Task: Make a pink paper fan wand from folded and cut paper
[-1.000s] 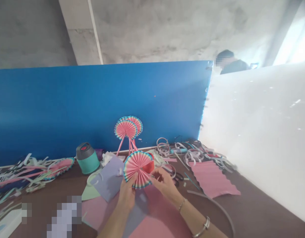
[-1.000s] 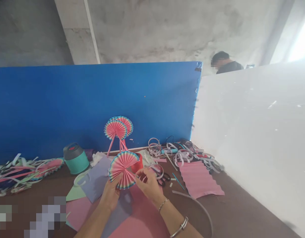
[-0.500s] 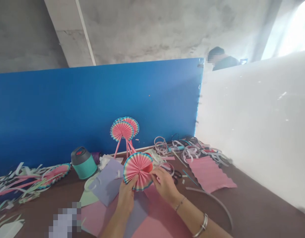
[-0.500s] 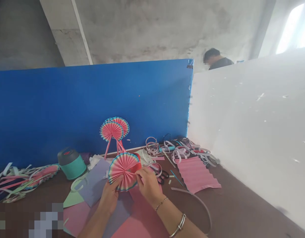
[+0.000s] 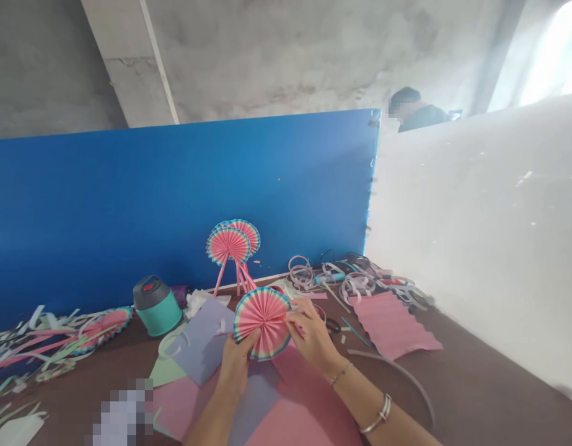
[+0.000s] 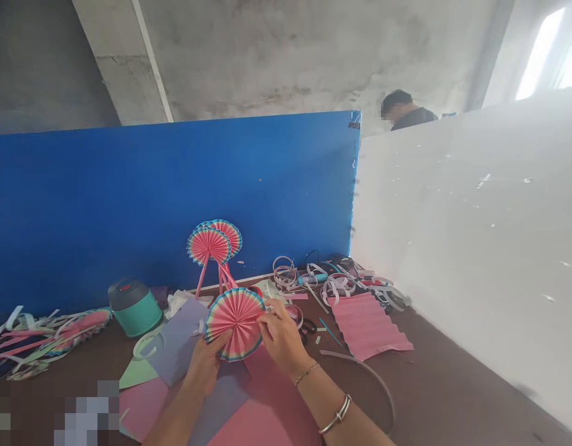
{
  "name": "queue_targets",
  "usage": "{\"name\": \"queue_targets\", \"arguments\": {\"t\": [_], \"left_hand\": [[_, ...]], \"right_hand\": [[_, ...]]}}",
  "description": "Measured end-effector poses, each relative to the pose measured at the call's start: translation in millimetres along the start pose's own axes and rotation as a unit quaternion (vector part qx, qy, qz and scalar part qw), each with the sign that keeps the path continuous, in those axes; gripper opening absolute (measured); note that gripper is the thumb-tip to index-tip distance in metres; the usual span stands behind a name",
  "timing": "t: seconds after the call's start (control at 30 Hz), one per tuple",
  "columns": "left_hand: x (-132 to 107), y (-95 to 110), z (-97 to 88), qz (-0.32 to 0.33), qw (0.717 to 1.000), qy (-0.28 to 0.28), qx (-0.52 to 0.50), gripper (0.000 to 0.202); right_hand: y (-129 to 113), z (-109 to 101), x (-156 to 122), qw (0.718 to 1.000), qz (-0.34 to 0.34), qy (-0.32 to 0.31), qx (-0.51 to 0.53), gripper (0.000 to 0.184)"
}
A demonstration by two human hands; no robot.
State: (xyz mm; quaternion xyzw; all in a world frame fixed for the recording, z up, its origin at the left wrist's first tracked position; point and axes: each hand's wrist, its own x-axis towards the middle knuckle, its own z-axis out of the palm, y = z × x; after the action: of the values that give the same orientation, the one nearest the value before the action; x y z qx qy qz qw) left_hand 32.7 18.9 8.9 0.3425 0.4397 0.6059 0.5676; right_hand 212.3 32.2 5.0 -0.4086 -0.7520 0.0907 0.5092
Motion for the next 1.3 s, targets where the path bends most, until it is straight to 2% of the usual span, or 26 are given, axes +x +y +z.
{"name": "queue_targets", "arguments": {"t": [0.27, 0.33, 0.4, 0.5, 0.63, 0.73, 0.9, 0.97, 1.03, 1.1, 1.13, 1.3], "left_hand": [[2.0, -0.6, -0.7, 0.005, 1.000, -0.002, -0.008, 0.047], [3.3, -1.7, -2.3, 0.008, 1.000, -0.004, -0.010, 0.048], [4.3, -2.9, -3.6, 0.005, 1.000, -0.005, -0.009, 0.048], [3.9, -4.1, -3.2, -0.007, 1.000, -0.018, -0.004, 0.046], [-0.9, -2.0, 1.0, -0.014, 0.998, -0.064, 0.011, 0.047], [-5.8, 0.6, 1.4, -0.053, 0.992, -0.113, 0.021, 0.051], [-7.7, -0.1, -12.4, -0.116, 0.974, -0.196, -0.006, 0.061], [-5.1, -0.3, -19.0, -0.130, 0.959, -0.250, -0.023, 0.062], [-1.2, 1.1, -23.4, -0.143, 0.936, -0.320, -0.039, 0.072], [3.0, 3.8, -25.0, -0.133, 0.924, -0.353, -0.055, 0.081], [4.5, 5.3, -24.9, -0.120, 0.926, -0.352, -0.062, 0.082], [1.2, 11.8, -16.0, -0.075, 0.948, -0.306, -0.030, 0.072]], "right_hand": [[-4.0, 0.0, 0.1, 0.999, 0.016, 0.018, 0.047, 0.014], [-6.3, 0.0, -0.4, 0.995, 0.049, 0.022, 0.079, 0.014], [-7.4, 1.1, -0.1, 0.985, 0.112, 0.056, 0.119, 0.013], [-5.2, 4.3, 2.2, 0.948, 0.224, 0.123, 0.191, 0.011], [-1.8, 4.6, 6.8, 0.887, 0.303, 0.129, 0.323, 0.026], [-3.0, -0.8, 9.4, 0.851, 0.323, 0.139, 0.391, 0.031], [0.4, -7.4, 11.4, 0.805, 0.339, 0.143, 0.465, 0.019], [4.6, -7.6, 12.0, 0.785, 0.355, 0.140, 0.487, 0.017], [7.6, -7.6, 12.5, 0.775, 0.365, 0.132, 0.499, 0.016], [8.0, -7.5, 12.9, 0.778, 0.366, 0.110, 0.499, 0.014], [6.9, -7.3, 12.8, 0.786, 0.364, 0.093, 0.490, 0.012], [-6.7, -0.5, 9.8, 0.865, 0.329, -0.005, 0.379, 0.006]]}}
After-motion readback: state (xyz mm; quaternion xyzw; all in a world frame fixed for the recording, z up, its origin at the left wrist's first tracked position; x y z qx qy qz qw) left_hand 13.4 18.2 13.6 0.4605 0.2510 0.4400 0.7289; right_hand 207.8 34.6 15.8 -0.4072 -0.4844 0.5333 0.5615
